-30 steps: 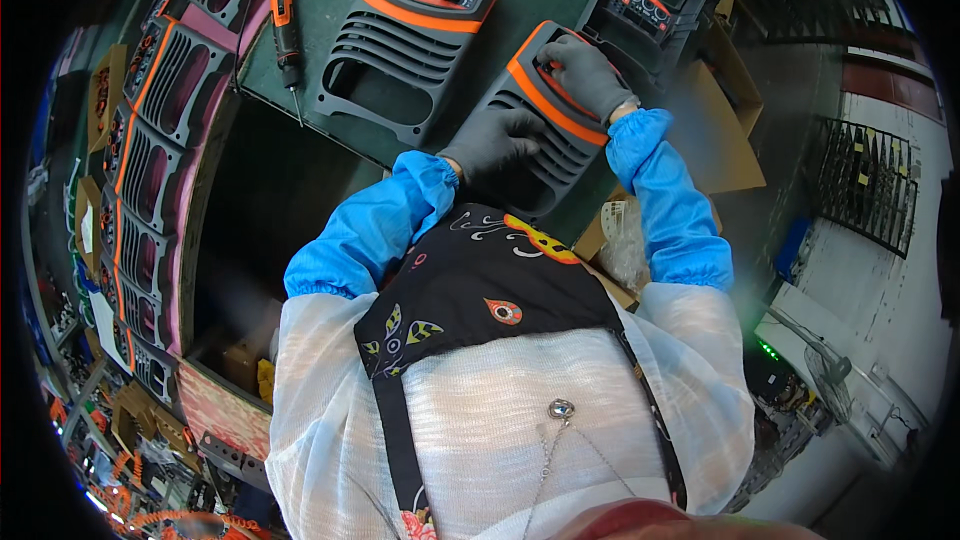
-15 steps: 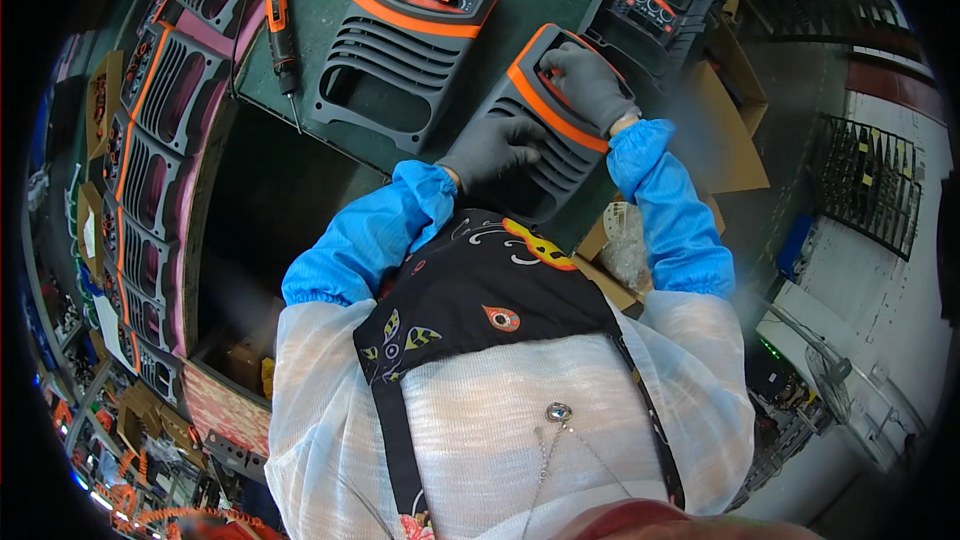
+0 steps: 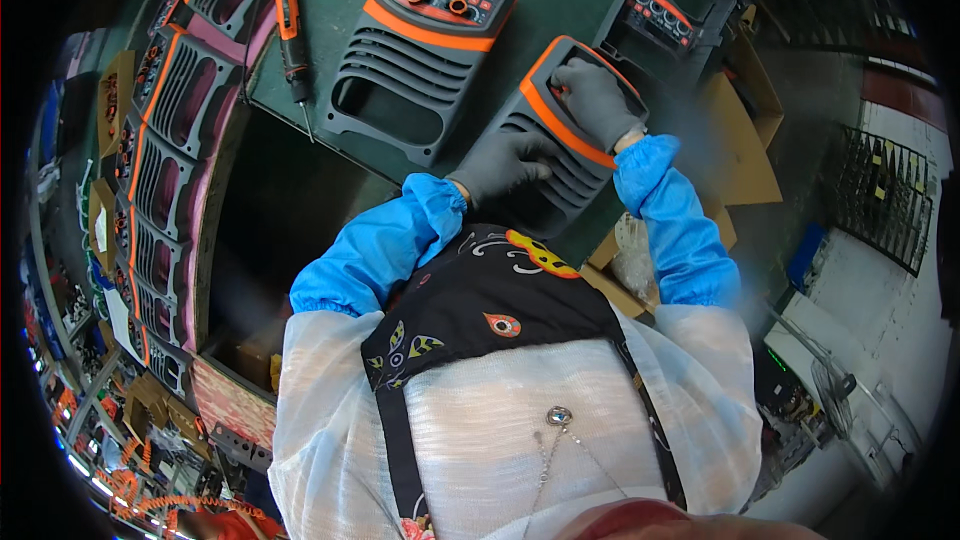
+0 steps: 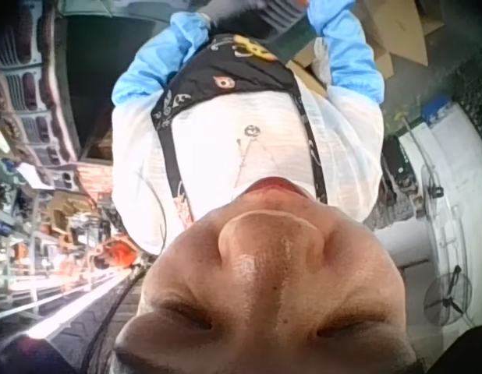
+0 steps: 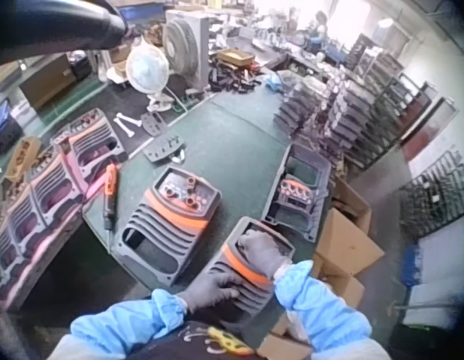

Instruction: The person assembles electronic panels by hand, inserting orange connectors and buttons into the plastic housing.

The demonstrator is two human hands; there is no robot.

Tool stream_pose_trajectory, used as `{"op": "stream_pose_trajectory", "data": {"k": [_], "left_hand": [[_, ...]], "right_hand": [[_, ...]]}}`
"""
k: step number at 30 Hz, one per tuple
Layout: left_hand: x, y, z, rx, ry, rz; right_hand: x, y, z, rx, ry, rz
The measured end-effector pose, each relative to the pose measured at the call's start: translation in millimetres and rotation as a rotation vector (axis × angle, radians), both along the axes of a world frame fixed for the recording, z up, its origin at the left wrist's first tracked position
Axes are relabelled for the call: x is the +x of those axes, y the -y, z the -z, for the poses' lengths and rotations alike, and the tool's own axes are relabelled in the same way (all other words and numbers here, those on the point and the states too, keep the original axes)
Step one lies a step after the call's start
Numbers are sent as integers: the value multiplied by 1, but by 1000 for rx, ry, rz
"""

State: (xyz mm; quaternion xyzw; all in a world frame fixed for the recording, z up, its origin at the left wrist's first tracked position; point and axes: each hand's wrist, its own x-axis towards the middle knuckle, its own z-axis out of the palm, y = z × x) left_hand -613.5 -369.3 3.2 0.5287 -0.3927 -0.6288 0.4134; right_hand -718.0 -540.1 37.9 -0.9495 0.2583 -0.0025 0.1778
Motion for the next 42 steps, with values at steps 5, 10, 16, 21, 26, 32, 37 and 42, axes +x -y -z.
{"op": "stream_pose_trajectory", "data": {"k": [5, 10, 16, 21, 26, 32, 37, 42], "left_hand": [[4, 3, -16, -23, 108, 57], [0, -4, -13, -74, 167, 25], [-13, -23, -15, -62, 131, -140], [-9, -40, -13, -326, 329, 75], [5, -29, -8, -346, 328, 217], [54, -21, -19, -464, 202, 311], [171, 28, -39, -702, 866, -215], [232, 85, -13, -737, 1174, -175]], "right_hand": [[-7, -3, 2, 34, 56, -11], [-12, -7, 0, 123, 41, 47], [-20, -23, 9, 213, 337, 198], [-24, -26, 38, 99, 550, 395], [-22, -34, 37, -166, 536, 442], [-20, -36, 30, -244, 528, 585], [52, -46, 9, -165, 549, 511], [148, -45, 10, -200, 262, 446]]}}
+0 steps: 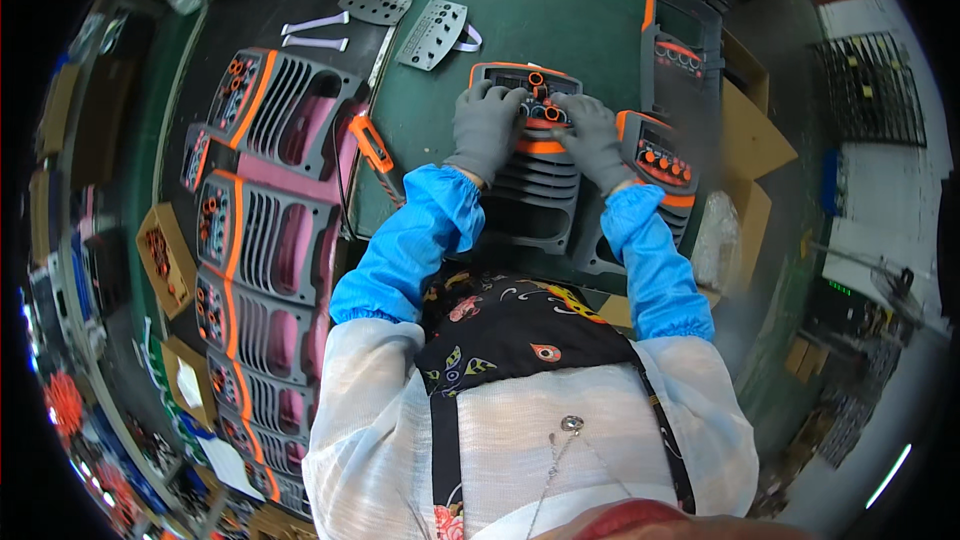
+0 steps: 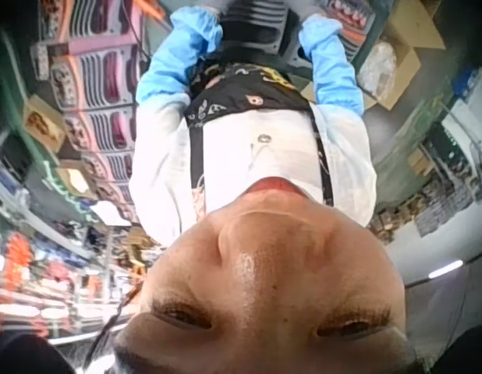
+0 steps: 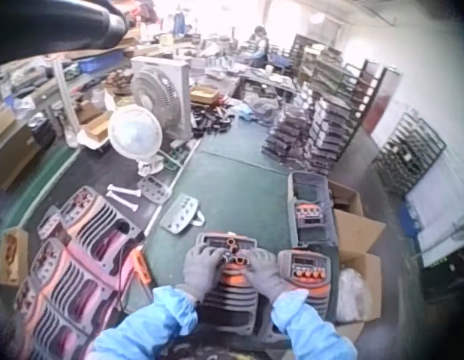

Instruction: The person assembles electronic panels by hand, inserting orange connectors and buttons into the plastic housing.

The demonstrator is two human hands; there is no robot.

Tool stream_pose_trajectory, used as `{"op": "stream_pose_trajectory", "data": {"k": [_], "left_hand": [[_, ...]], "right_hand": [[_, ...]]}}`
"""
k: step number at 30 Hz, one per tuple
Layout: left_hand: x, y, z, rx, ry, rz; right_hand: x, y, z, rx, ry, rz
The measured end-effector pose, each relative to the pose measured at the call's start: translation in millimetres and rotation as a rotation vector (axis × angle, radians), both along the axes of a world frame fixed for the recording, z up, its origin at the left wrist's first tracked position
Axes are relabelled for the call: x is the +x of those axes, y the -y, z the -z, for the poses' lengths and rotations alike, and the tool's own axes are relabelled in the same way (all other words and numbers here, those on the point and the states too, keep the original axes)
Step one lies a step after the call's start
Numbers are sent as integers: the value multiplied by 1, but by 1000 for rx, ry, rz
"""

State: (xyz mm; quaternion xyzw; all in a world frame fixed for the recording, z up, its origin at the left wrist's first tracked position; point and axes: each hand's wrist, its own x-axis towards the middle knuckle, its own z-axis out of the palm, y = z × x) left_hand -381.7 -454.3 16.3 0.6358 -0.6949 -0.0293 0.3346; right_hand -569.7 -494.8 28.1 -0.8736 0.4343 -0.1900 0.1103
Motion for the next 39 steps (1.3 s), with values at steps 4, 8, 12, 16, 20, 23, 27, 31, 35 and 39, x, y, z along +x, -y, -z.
{"op": "stream_pose_trajectory", "data": {"k": [4, 8, 12, 16, 20, 23, 27, 31, 35, 39], "left_hand": [[7, 13, 12, 181, 96, 103], [8, 17, 4, 157, 85, 72], [3, 36, 9, 62, 9, 159], [-5, 58, 14, 157, 107, 275], [-5, 61, 11, 268, 147, 336], [-4, 61, 14, 343, 46, 350], [-7, 57, 3, 452, -7, 294], [-12, 64, -6, 414, 235, 449], [-20, 73, -11, 515, 349, 485], [-15, 77, 6, 520, 280, 442]], "right_hand": [[12, 6, 9, 165, -84, 120], [10, 7, 2, 143, -81, 126], [3, -12, -16, 282, 405, 280], [-15, -43, -31, 780, 976, 496], [-37, -81, -27, 924, 1236, 466], [-52, -99, -14, 996, 1210, 509], [-58, -103, -14, 1117, 1284, 494], [-66, -92, -9, 1199, 1236, 360], [-75, -89, -3, 1146, 1058, 272], [-87, -84, -8, 1218, 936, 193]]}}
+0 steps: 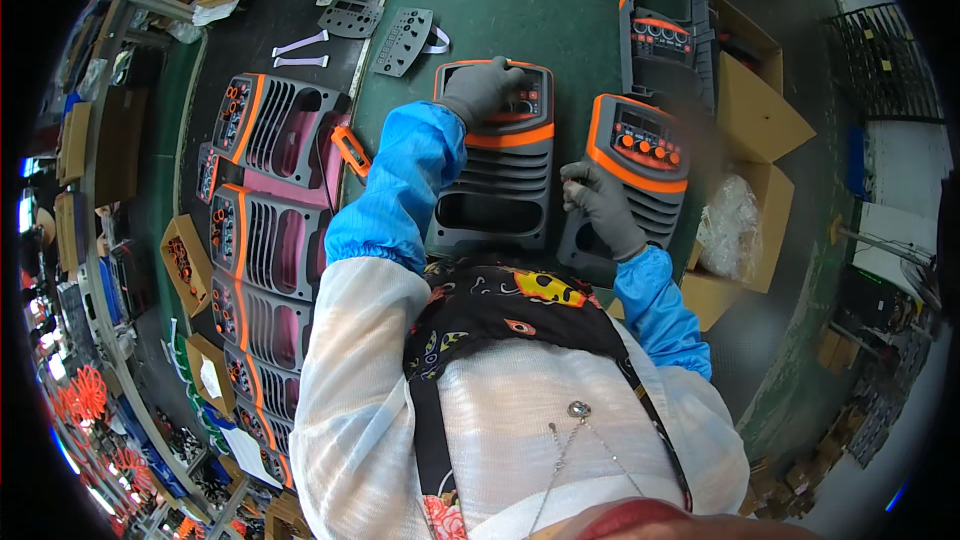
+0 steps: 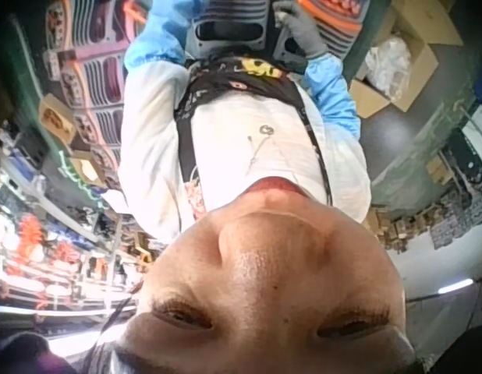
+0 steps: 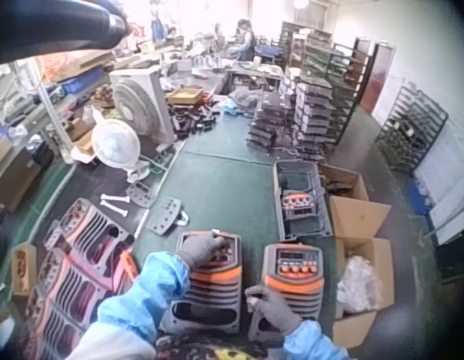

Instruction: The person assembles electronic panels by hand, inserting orange connectors and buttons into the plastic housing.

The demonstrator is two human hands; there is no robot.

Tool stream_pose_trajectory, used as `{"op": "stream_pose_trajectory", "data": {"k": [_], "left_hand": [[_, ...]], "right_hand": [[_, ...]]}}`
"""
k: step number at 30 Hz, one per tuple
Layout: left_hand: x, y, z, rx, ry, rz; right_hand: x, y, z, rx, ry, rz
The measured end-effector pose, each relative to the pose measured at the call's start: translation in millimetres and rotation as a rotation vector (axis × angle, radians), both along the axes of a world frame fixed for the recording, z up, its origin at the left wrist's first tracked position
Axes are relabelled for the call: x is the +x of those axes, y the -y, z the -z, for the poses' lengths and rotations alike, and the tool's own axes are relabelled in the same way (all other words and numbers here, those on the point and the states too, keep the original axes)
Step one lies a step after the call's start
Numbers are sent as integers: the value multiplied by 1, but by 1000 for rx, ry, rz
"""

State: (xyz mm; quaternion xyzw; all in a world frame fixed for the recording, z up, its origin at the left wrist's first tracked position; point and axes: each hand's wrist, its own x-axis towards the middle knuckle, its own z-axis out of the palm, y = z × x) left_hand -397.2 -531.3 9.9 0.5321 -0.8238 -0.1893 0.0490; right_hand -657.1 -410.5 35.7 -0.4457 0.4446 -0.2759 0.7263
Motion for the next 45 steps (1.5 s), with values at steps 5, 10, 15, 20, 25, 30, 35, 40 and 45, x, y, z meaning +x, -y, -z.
{"op": "stream_pose_trajectory", "data": {"k": [5, 10, 15, 20, 25, 30, 35, 40, 45], "left_hand": [[12, -10, 19, -75, -470, -321], [33, -47, -20, 517, -1871, -600], [39, -145, -43, 901, -2968, -69], [33, -178, -23, 865, -3056, -105], [18, -177, 14, 962, -2804, -375], [5, -172, 15, 1018, -2397, -633], [-6, -164, 3, 961, -1856, -756], [-6, -165, 1, 952, -1799, -718], [-7, -166, -2, 937, -1781, -709]], "right_hand": [[3, 32, -25, -101, -32, -32], [31, 87, -28, -447, -233, -185], [63, 121, -19, -764, -521, -390], [74, 134, -2, -911, -681, -585], [84, 136, -1, -942, -726, -602], [85, 137, 2, -964, -765, -629], [82, 140, 8, -962, -746, -646], [84, 136, 2, -946, -774, -662], [85, 138, 5, -972, -777, -668]]}}
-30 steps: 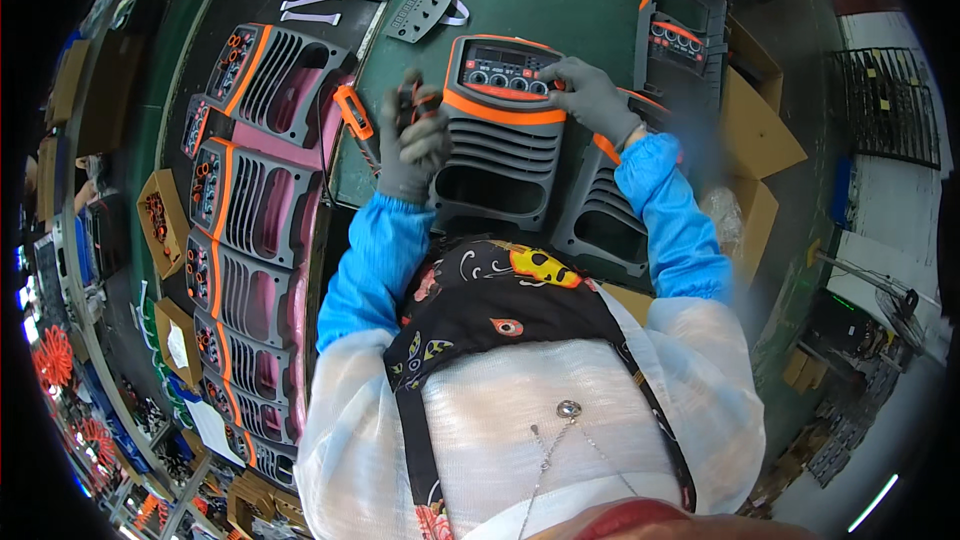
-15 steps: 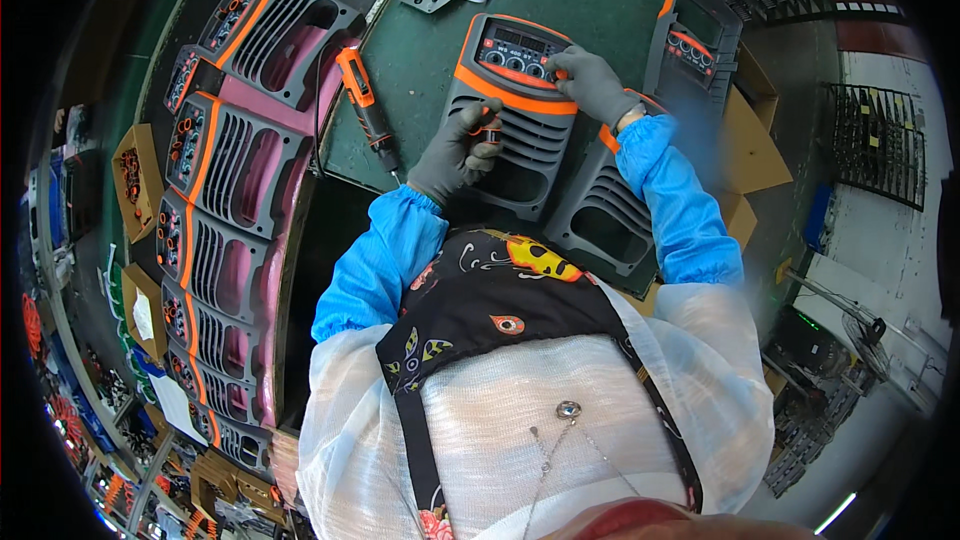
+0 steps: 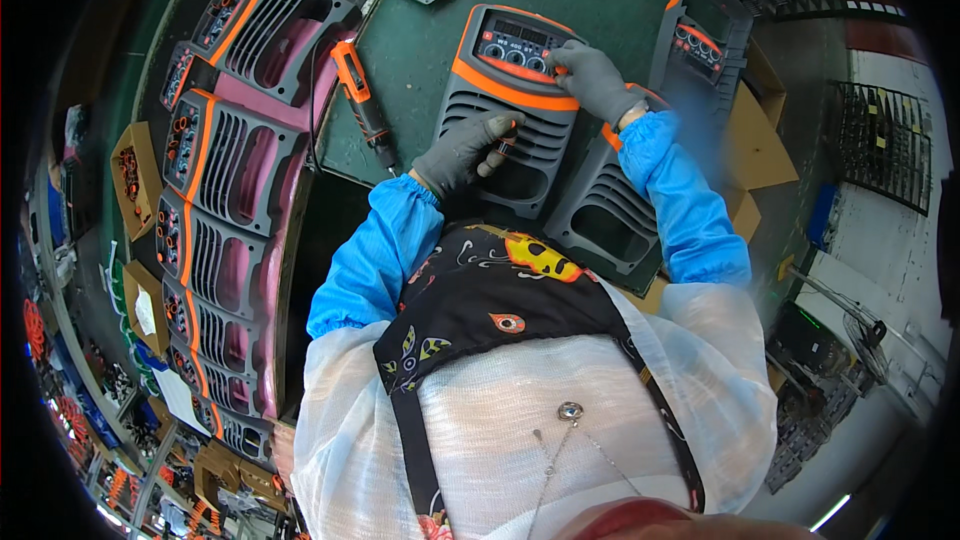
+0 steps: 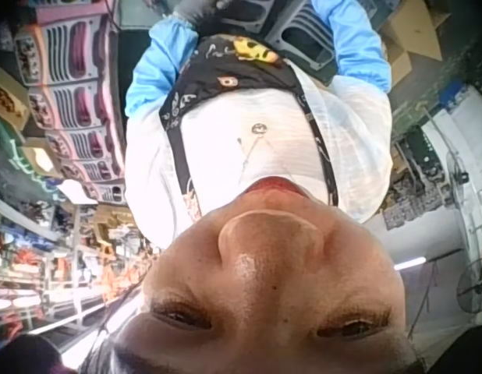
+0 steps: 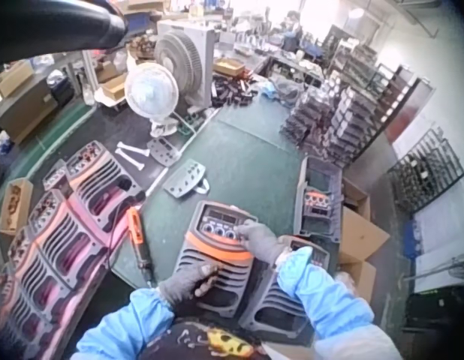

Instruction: The person assembles electronic panels by hand, inserting orange connectors and buttons into the plastic housing.

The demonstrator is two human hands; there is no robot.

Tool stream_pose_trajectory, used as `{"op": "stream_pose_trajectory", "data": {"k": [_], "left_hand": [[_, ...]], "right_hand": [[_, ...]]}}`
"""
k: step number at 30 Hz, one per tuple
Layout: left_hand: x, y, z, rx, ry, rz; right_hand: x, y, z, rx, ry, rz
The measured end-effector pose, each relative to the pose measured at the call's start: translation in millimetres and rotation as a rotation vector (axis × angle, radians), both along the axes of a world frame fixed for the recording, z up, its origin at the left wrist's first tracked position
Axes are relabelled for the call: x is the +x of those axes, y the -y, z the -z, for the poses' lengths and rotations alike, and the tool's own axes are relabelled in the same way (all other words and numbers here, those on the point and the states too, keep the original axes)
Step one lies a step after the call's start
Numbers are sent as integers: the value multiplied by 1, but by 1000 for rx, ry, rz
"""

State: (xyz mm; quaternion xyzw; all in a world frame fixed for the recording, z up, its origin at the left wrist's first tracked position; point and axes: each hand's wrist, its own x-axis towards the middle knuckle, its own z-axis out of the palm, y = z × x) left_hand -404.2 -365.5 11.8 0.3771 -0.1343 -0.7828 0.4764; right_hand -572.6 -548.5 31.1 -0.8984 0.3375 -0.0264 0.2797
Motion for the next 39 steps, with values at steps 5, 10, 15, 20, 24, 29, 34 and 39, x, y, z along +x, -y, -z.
{"op": "stream_pose_trajectory", "data": {"k": [5, 10, 15, 20, 24, 29, 34, 39], "left_hand": [[1, -1, 1, -8, -28, -34], [3, 1, 2, -18, -37, -28], [3, 0, 6, 15, -54, -72], [4, 1, 15, -26, -266, -101], [4, 0, 15, 2, -167, -100], [-3, -1, 5, -170, -59, -50], [-5, 0, 9, -198, -76, -65], [1, 0, 18, -229, 16, -125]], "right_hand": [[3, 2, 4, -55, -18, -50], [4, 1, 7, -117, -25, -54], [6, 1, 11, -186, -74, -72], [0, -3, 8, -135, -76, -89], [8, -51, -34, -348, 130, -89], [21, -100, -65, -70, -31, -169], [12, -69, -48, 87, 139, -85], [16, -16, -32, 34, 149, 79]]}}
